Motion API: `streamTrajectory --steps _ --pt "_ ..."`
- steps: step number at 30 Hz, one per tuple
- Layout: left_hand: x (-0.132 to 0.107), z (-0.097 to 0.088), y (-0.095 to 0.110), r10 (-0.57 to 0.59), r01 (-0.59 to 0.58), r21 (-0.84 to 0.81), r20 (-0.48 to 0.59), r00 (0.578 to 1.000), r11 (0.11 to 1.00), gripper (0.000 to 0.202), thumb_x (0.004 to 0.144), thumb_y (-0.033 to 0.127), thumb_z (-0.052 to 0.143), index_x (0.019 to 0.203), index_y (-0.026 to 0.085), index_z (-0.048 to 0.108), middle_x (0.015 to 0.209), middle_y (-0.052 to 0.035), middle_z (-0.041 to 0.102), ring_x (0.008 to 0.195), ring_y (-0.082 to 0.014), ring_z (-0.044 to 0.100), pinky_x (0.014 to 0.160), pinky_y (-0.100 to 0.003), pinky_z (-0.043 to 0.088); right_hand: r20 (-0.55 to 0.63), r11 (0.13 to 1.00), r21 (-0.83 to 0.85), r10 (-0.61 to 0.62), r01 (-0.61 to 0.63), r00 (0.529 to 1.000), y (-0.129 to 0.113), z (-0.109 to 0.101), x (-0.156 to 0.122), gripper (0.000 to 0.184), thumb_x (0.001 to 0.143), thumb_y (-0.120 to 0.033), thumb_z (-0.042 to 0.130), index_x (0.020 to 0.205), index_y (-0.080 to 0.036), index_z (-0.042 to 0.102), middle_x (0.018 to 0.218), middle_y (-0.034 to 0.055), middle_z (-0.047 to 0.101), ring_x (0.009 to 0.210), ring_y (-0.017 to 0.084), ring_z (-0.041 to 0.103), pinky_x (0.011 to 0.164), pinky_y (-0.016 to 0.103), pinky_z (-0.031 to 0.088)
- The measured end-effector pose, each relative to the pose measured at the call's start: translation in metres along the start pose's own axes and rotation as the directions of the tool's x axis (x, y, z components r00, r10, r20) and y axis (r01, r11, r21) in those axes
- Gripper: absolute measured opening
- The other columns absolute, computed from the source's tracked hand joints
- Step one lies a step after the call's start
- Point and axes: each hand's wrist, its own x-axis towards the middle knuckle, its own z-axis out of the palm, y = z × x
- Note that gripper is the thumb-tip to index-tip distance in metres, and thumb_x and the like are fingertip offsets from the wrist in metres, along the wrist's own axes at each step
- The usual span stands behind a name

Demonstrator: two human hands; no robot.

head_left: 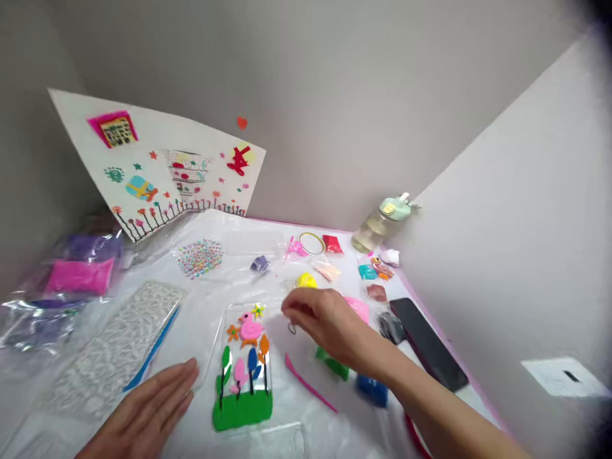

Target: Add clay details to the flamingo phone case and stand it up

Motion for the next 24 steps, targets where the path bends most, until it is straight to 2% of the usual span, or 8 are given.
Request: streamTrajectory --steps 3,6,10,12,17,20,24 --pt "-0.011 0.011 0.006 0.046 -0.046 0.001 0.008 0.999 0.999 0.055 0.082 0.040 0.062 0.136 0.035 0.060 0.129 0.0002 0.072 0.145 -0.0345 0.039 0.120 -0.050 0.036 0.198 0.952 -0.282 -0.065 0.121 0.978 0.000 0.009 -0.037 0.013 0.095 -0.018 0.059 0.084 -0.018 0.066 0.081 0.0012 0.071 0.070 0.013 0.063 0.059 0.025 0.036" --pt "-0.023 0.023 0.013 0.066 -0.064 -0.056 0.039 0.997 0.996 0.056 0.080 0.044 0.068 0.134 0.030 0.062 0.135 -0.0030 0.068 0.143 -0.0388 0.041 0.120 -0.052 0.036 0.253 0.887 -0.428 -0.065 0.172 0.965 0.002 0.032 -0.063 0.004 0.089 -0.013 0.063 0.090 -0.015 0.066 0.091 0.0070 0.071 0.076 0.018 0.065 0.062 0.028 0.039" --pt "-0.038 0.037 0.022 0.076 -0.059 -0.159 0.103 0.992 0.985 0.051 0.079 0.044 0.072 0.126 0.025 0.068 0.143 -0.0055 0.062 0.142 -0.0400 0.042 0.119 -0.052 0.038 0.139 0.860 -0.504 -0.006 0.076 0.990 0.005 0.066 -0.072 0.026 0.084 0.002 0.054 0.103 -0.012 0.065 0.103 0.0130 0.068 0.090 0.023 0.066 0.068 0.030 0.045" --pt "-0.040 0.042 0.025 0.067 -0.047 -0.184 0.107 0.992 0.982 0.046 0.081 0.044 0.070 0.122 0.023 0.069 0.144 -0.0074 0.061 0.141 -0.0398 0.043 0.117 -0.054 0.039 0.058 0.847 -0.532 0.051 -0.012 0.997 0.006 0.074 -0.069 0.027 0.085 0.003 0.051 0.103 -0.012 0.065 0.103 0.0135 0.067 0.093 0.024 0.066 0.070 0.031 0.048" --pt "-0.034 0.051 0.030 0.047 -0.042 -0.182 0.020 0.999 0.982 0.033 0.085 0.041 0.066 0.109 0.018 0.070 0.142 -0.0151 0.061 0.138 -0.0421 0.046 0.114 -0.062 0.037 -0.088 0.820 -0.547 0.145 -0.170 0.985 0.009 0.076 -0.064 0.013 0.096 -0.013 0.057 0.106 -0.013 0.065 0.105 0.0070 0.068 0.094 0.021 0.067 0.079 0.036 0.056" --pt "-0.034 0.057 0.030 0.058 -0.056 -0.157 0.011 0.998 0.986 0.030 0.087 0.040 0.064 0.107 0.019 0.069 0.141 -0.0158 0.062 0.136 -0.0431 0.049 0.111 -0.064 0.039 -0.120 0.827 -0.532 0.141 -0.184 0.983 0.015 0.078 -0.066 0.016 0.096 -0.022 0.062 0.110 -0.014 0.065 0.112 0.0066 0.067 0.101 0.021 0.066 0.085 0.040 0.057" --pt "-0.040 0.060 0.032 0.111 -0.111 -0.133 -0.008 0.994 0.985 0.028 0.086 0.042 0.067 0.101 0.019 0.072 0.130 -0.0164 0.069 0.137 -0.0424 0.048 0.108 -0.063 0.044 -0.153 0.864 -0.467 0.129 -0.187 0.980 0.019 0.080 -0.066 0.020 0.096 -0.025 0.063 0.111 -0.014 0.064 0.115 0.0078 0.065 0.107 0.023 0.064 0.090 0.043 0.055"
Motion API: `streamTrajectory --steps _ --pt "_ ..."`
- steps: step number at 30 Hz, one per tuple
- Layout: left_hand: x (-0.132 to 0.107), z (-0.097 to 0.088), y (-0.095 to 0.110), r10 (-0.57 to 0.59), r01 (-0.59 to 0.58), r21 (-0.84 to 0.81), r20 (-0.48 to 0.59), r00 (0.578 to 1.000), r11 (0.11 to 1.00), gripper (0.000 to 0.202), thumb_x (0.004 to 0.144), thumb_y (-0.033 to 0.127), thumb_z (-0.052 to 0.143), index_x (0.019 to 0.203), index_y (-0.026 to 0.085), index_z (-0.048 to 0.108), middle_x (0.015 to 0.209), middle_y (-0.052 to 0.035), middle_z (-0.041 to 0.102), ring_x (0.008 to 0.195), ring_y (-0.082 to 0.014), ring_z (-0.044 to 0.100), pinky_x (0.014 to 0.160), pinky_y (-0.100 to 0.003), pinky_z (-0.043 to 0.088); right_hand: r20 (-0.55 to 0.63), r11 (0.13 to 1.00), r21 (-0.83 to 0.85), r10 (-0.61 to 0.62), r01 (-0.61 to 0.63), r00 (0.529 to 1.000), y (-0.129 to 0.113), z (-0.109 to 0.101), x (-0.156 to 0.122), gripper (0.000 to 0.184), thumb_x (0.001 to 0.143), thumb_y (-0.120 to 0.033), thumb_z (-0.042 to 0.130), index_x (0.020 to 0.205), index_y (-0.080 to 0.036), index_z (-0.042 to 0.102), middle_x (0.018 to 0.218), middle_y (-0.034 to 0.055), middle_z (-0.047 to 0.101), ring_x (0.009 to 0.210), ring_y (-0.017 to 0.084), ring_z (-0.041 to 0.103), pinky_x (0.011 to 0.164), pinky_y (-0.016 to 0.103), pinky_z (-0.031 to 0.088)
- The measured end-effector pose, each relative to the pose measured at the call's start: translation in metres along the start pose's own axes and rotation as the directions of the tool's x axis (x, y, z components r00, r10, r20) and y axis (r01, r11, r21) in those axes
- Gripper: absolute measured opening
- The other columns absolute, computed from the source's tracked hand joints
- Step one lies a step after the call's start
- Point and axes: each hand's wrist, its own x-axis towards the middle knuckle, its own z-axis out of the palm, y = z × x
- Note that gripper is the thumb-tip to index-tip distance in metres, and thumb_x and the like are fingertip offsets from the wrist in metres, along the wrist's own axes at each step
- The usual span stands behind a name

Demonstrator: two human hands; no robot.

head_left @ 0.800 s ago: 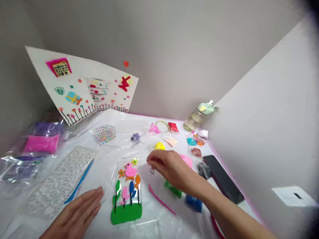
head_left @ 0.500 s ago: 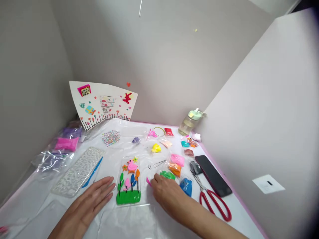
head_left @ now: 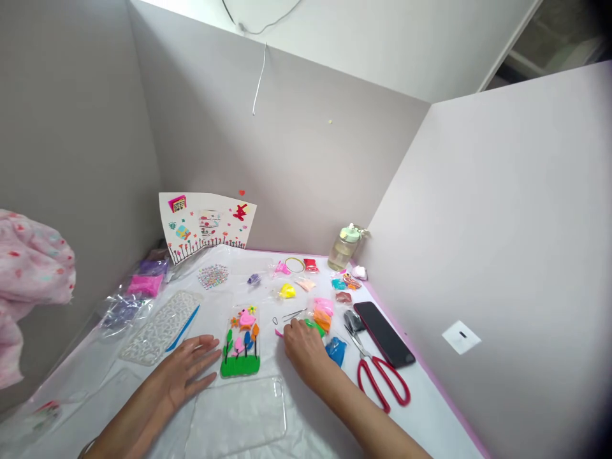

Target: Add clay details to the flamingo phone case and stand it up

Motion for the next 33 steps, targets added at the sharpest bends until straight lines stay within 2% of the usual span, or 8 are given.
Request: streamTrajectory --steps 7,12,15,17,18,20,26,33 --pt "-0.005 -0.006 0.030 0.135 -0.137 -0.021 -0.073 0.988 0.990 0.024 0.076 0.040 0.076 0.092 0.022 0.075 0.113 -0.0096 0.076 0.139 -0.0358 0.048 0.102 -0.047 0.055 -0.063 0.918 0.396 0.004 0.021 0.998 0.011 -0.011 0.008 0.013 0.093 -0.020 0.061 0.103 -0.014 0.066 0.093 0.0035 0.067 0.085 0.018 0.064 0.081 0.037 0.051" --pt "-0.023 0.022 0.078 0.248 -0.246 0.040 -0.027 0.969 0.968 0.035 0.062 0.044 0.084 0.087 0.021 0.077 0.106 -0.0093 0.078 0.123 -0.0382 0.060 0.094 -0.043 0.060 -0.103 0.580 0.805 -0.066 0.123 0.992 0.024 -0.032 0.035 0.024 0.087 -0.016 0.044 0.091 -0.018 0.068 0.066 -0.0007 0.059 0.061 0.014 0.056 0.061 0.025 0.044" --pt "-0.021 0.052 0.104 0.435 -0.450 0.295 0.120 0.893 0.843 0.030 0.080 0.050 0.070 0.098 0.026 0.074 0.106 -0.0041 0.075 0.113 -0.0304 0.066 0.100 -0.040 0.055 -0.167 0.325 0.929 -0.053 0.175 0.985 0.025 -0.043 0.061 0.024 0.087 -0.026 0.045 0.100 -0.017 0.064 0.076 0.0017 0.062 0.067 0.014 0.057 0.068 0.028 0.048" --pt "-0.003 0.065 0.112 0.496 -0.539 0.583 0.251 0.831 0.608 0.026 0.090 0.049 0.060 0.100 0.029 0.071 0.101 -0.0012 0.074 0.106 -0.0257 0.066 0.098 -0.038 0.053 -0.205 0.197 0.959 -0.014 0.203 0.979 0.020 -0.046 0.077 0.025 0.085 -0.033 0.054 0.103 -0.018 0.062 0.080 0.0016 0.061 0.070 0.014 0.057 0.071 0.029 0.049" --pt "0.010 0.069 0.112 0.476 -0.572 0.693 0.361 0.802 0.438 0.027 0.092 0.051 0.055 0.099 0.029 0.070 0.099 -0.0008 0.073 0.104 -0.0252 0.065 0.096 -0.038 0.051 -0.218 0.150 0.965 0.011 0.214 0.976 0.018 -0.046 0.083 0.025 0.085 -0.036 0.058 0.102 -0.018 0.062 0.079 0.0010 0.060 0.070 0.014 0.056 0.071 0.029 0.048" --pt "0.042 0.071 0.108 0.427 -0.570 0.739 0.413 0.805 0.360 0.024 0.090 0.048 0.059 0.095 0.029 0.073 0.102 -0.0012 0.074 0.105 -0.0267 0.064 0.096 -0.039 0.048 -0.233 0.087 0.970 0.061 0.227 0.971 0.012 -0.043 0.093 0.027 0.087 -0.042 0.059 0.098 -0.018 0.063 0.076 0.0002 0.057 0.068 0.013 0.054 0.070 0.028 0.047" --pt "0.119 0.055 0.076 0.302 -0.615 0.751 0.545 0.782 0.239 0.021 0.088 0.040 0.061 0.086 0.027 0.078 0.092 -0.0025 0.076 0.094 -0.0261 0.065 0.089 -0.038 0.047 -0.195 0.048 0.980 0.084 0.192 0.977 -0.002 -0.020 0.101 0.041 0.093 -0.056 0.054 0.088 -0.016 0.064 0.072 0.0007 0.056 0.065 0.013 0.050 0.063 0.026 0.043" --pt "0.135 0.041 0.049 0.242 -0.619 0.768 0.577 0.780 0.165 0.020 0.091 0.039 0.060 0.090 0.029 0.077 0.091 -0.0034 0.074 0.090 -0.0262 0.061 0.082 -0.037 0.046 -0.106 0.142 0.986 0.157 0.084 0.982 -0.005 0.006 0.096 0.039 0.098 -0.051 0.049 0.086 -0.017 0.063 0.069 -0.0012 0.053 0.063 0.013 0.047 0.059 0.024 0.038"
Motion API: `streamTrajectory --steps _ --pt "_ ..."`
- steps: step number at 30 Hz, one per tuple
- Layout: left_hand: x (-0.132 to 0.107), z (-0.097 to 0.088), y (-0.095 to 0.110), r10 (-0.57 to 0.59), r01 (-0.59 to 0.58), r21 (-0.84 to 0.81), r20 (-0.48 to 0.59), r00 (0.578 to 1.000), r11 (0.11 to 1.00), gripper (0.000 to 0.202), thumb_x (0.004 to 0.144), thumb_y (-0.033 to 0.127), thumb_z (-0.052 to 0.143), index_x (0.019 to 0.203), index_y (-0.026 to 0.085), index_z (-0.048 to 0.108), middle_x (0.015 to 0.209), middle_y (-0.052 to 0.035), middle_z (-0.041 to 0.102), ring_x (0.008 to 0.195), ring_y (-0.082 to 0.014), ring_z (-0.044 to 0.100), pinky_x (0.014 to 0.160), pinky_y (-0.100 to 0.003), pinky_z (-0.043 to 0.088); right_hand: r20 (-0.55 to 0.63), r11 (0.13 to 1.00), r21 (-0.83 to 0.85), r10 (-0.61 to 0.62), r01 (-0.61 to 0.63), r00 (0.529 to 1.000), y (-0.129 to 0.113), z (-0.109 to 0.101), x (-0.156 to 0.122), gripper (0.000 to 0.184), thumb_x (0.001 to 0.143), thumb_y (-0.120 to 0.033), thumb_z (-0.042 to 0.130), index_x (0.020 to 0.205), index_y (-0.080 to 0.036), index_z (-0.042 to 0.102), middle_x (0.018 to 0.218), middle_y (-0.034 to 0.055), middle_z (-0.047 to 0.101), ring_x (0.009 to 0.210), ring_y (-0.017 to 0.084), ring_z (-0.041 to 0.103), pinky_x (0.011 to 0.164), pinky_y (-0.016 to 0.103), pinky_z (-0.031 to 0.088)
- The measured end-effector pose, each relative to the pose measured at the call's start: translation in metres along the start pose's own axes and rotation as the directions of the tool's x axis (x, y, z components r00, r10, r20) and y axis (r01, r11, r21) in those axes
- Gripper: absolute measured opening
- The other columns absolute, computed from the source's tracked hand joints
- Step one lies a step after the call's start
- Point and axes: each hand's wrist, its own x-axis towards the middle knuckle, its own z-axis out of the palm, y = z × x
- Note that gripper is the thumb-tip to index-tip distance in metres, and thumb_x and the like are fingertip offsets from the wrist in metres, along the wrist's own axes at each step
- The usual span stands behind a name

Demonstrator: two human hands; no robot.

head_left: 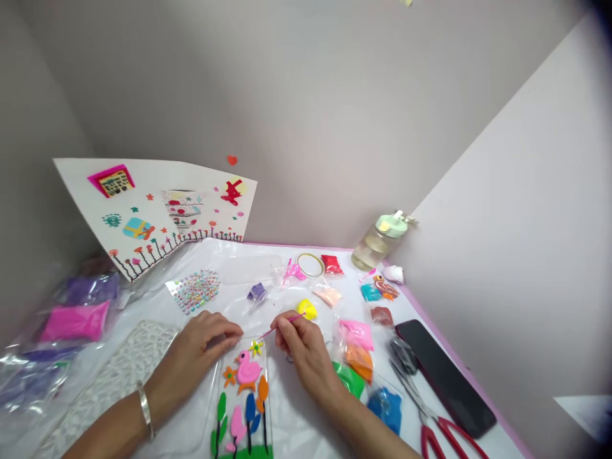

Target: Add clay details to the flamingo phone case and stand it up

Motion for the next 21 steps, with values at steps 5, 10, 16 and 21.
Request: streamTrajectory --steps 5,10,16,21 --pt "-0.003 0.006 -0.014 -0.014 0.014 0.008 -0.001 1.000 1.000 0.022 0.090 0.046 0.062 0.095 0.031 0.077 0.093 -0.0034 0.073 0.093 -0.0284 0.059 0.084 -0.039 0.044 -0.066 0.997 -0.074 0.003 -0.008 0.998 0.009 0.001 -0.002 0.040 0.101 -0.049 0.045 0.082 -0.019 0.062 0.071 -0.0009 0.052 0.066 0.013 0.047 0.061 0.024 0.037" --pt "-0.002 0.008 -0.020 0.006 -0.007 0.031 0.009 1.000 0.999 0.019 0.090 0.045 0.063 0.094 0.034 0.078 0.092 -0.0023 0.073 0.092 -0.0285 0.059 0.084 -0.039 0.042 -0.097 0.994 -0.107 -0.011 0.000 0.995 0.016 0.003 -0.001 0.040 0.102 -0.047 0.040 0.080 -0.020 0.060 0.069 -0.0017 0.050 0.064 0.013 0.046 0.062 0.025 0.038" --pt "-0.005 0.011 -0.020 0.044 -0.043 0.070 -0.005 0.999 0.997 0.018 0.090 0.042 0.062 0.094 0.033 0.077 0.090 -0.0023 0.072 0.090 -0.0282 0.059 0.082 -0.040 0.041 -0.052 0.988 -0.151 -0.044 0.036 0.998 0.018 0.005 -0.002 0.038 0.101 -0.044 0.043 0.077 -0.020 0.059 0.071 -0.0008 0.053 0.066 0.013 0.048 0.064 0.025 0.039" --pt "-0.006 0.012 -0.021 0.059 -0.058 0.082 -0.018 0.998 0.995 0.020 0.091 0.042 0.059 0.092 0.033 0.077 0.089 -0.0023 0.072 0.088 -0.0275 0.058 0.081 -0.039 0.040 -0.051 0.981 -0.184 -0.073 0.062 0.996 0.021 0.005 -0.002 0.038 0.102 -0.042 0.043 0.076 -0.020 0.058 0.072 -0.0008 0.054 0.067 0.013 0.049 0.064 0.025 0.038"
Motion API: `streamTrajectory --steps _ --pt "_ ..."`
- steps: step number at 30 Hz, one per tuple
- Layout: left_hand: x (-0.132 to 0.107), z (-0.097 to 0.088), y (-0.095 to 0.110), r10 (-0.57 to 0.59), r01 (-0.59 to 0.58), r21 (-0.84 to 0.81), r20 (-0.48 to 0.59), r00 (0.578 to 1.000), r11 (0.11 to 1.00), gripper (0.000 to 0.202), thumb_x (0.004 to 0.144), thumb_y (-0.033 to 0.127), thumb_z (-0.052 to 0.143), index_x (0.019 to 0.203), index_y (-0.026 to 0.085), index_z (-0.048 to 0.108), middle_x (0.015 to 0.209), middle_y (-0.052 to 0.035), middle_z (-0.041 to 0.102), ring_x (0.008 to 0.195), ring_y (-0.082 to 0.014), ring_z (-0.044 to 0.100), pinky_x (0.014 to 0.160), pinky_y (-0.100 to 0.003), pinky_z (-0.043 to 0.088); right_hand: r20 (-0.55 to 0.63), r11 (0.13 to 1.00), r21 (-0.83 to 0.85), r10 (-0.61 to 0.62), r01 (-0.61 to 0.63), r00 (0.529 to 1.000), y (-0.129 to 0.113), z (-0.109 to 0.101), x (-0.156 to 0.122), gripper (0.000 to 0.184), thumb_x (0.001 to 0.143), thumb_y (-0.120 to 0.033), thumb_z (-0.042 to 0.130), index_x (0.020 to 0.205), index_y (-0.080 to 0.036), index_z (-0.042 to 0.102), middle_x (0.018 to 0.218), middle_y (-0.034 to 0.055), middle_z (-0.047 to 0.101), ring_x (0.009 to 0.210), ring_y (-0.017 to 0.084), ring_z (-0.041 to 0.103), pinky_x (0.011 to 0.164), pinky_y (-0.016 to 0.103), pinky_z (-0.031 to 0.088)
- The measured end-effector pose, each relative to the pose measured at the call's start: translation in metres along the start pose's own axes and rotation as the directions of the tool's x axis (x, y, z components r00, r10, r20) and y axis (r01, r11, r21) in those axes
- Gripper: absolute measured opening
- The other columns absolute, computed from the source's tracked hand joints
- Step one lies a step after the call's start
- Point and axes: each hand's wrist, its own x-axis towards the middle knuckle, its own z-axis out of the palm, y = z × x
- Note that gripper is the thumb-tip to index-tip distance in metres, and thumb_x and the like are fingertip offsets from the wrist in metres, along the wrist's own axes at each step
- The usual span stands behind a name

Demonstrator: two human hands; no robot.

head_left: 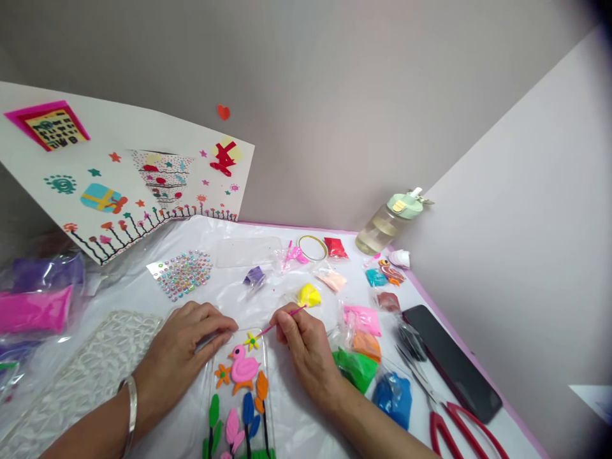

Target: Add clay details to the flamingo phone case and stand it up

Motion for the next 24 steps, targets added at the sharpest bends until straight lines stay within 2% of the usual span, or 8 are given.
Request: streamTrajectory --steps 24 --pt "0.0011 0.0002 -0.0015 0.029 -0.029 0.022 -0.011 1.000 0.999 0.020 0.092 0.042 0.058 0.094 0.033 0.077 0.089 -0.0022 0.072 0.088 -0.0275 0.058 0.079 -0.039 0.041 0.030 0.999 -0.036 0.015 -0.014 0.999 0.0012 0.0031 0.0013 0.037 0.102 -0.038 0.043 0.073 -0.020 0.056 0.070 -0.0020 0.054 0.066 0.012 0.050 0.064 0.023 0.038"
